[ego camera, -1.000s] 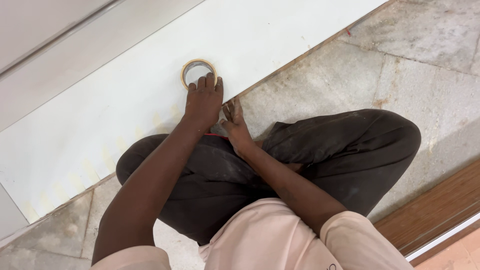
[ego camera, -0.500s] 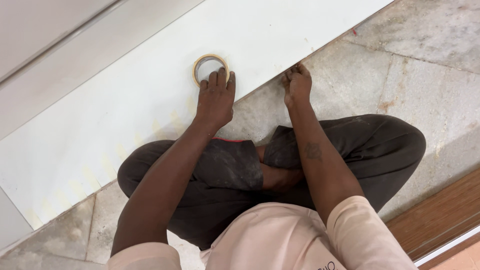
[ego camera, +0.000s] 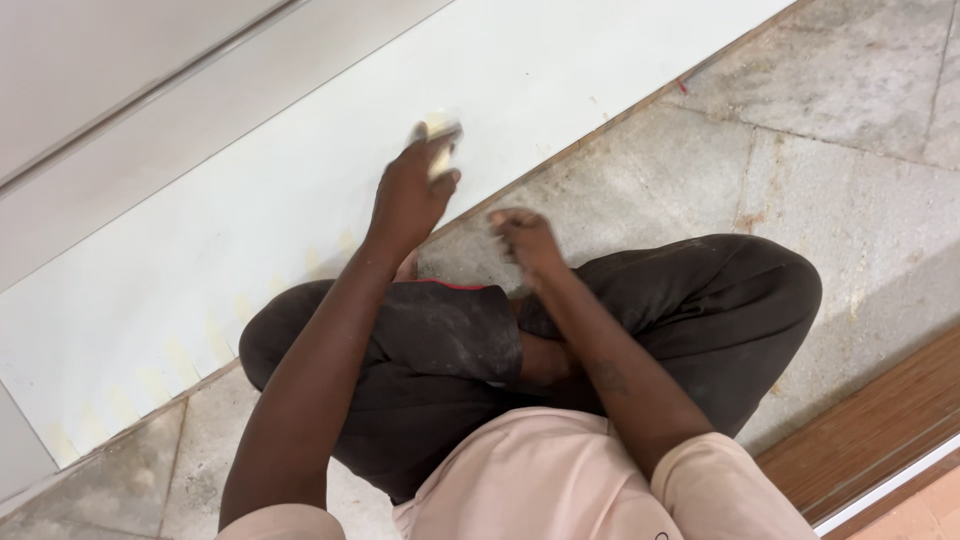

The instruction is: The person sits on the floor and applies strips of masking tape along the edge of a white panel or cabinet. They repeatedly pull tape from the roll, press it down, and smooth it along the seam between the panel and the floor.

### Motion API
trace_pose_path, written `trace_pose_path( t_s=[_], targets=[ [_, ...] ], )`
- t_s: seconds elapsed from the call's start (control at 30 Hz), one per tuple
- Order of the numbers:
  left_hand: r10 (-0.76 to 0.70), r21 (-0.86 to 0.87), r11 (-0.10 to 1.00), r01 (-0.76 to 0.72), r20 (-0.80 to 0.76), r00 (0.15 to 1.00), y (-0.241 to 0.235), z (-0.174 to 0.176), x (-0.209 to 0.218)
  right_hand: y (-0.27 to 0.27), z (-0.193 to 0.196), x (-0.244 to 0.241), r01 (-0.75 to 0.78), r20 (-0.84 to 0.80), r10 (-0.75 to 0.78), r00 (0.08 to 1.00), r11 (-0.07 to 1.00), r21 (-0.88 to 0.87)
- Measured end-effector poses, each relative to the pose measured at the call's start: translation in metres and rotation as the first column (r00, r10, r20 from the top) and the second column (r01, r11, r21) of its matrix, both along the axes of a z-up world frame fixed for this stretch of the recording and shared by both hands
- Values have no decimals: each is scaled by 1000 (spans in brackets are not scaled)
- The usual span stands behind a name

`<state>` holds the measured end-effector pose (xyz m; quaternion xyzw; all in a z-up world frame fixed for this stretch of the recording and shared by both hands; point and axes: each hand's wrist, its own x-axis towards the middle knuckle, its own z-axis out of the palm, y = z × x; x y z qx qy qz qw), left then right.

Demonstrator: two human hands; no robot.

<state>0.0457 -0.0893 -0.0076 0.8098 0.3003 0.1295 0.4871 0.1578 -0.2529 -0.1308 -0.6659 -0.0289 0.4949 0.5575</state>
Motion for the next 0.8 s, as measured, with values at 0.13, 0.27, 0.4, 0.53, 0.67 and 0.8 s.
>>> trace_pose_path(
  t_s=[0.13,0.27,0.4,0.53,0.67,0.8],
  targets=[
    [165,-385,923,-8,378,911,-28,21,7,-24,47,47,145,97,-157,983,982,117],
    [247,-456,888,-64,354,902,-56,32,15,-41,102,102,303,293,-321,901,947,106],
    [216,-343,937,-63,430,877,-55,43,14,-58,124,144,139,716,-322,619,943,303],
    [209,-184,974,-134,483,851,-37,52,15,-34,107,111,-207,779,570,263,822,-531],
    [284,-258,947,-190,400,872,-25,48,24,-3,85,49,-690,773,576,-268,445,-571],
    [319,-315,922,-225,291,902,-13,28,25,24,63,58,-688,721,586,-369,350,-636]
  ],
)
